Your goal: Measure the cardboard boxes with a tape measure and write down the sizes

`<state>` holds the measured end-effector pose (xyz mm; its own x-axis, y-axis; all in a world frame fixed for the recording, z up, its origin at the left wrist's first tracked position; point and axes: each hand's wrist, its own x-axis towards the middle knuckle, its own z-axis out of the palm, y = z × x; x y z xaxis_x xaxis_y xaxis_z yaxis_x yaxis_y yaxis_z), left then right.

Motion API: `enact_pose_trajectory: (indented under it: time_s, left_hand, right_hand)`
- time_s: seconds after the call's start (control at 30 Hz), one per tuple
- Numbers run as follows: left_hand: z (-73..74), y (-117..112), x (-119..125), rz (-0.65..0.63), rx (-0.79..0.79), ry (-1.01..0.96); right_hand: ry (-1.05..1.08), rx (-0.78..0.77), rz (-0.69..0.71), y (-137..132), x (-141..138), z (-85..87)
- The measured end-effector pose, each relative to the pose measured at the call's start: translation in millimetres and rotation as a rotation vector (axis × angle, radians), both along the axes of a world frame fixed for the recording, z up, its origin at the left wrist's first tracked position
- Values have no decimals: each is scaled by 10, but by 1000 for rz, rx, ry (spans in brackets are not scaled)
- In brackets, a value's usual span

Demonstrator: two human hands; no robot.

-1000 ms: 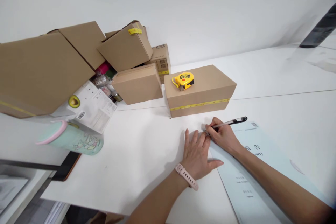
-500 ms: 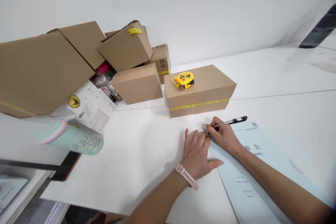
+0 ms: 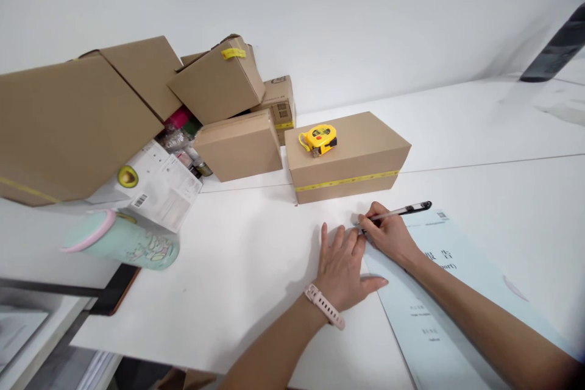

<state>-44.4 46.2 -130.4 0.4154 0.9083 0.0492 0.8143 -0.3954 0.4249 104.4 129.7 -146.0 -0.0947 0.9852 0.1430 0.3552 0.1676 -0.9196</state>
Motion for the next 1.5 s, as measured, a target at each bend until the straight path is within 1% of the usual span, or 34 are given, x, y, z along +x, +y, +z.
enact_pose_trajectory:
  time_s: [0.07, 0.2, 0.47, 0.67, 0.9, 1.27, 1.4, 1.5]
  left_hand:
    - [-14, 1, -1, 5, -4, -12]
    - [-34, 3, 0, 10, -20, -26]
    - [0, 10, 14, 9, 18, 6]
    - [-13, 12, 10, 8, 31, 9]
    - [-12, 6, 18, 13, 24, -15]
    - [-17, 12, 13, 6, 29, 2]
    - [-10, 7, 18, 6, 25, 5]
    - [-9, 8, 20, 6, 20, 6]
  right_hand:
    - [19, -21, -2, -10, 0, 11]
    - [81, -127, -14, -28, 6, 22]
    - [29, -22, -12, -3, 10, -3]
    - [72, -111, -28, -22, 22, -8]
    - [31, -60, -22, -11, 23, -31]
    - [29, -92, -37, -6, 28, -21]
    - [5, -74, -71, -7, 40, -19]
    - [-7, -76, -62, -8, 41, -17]
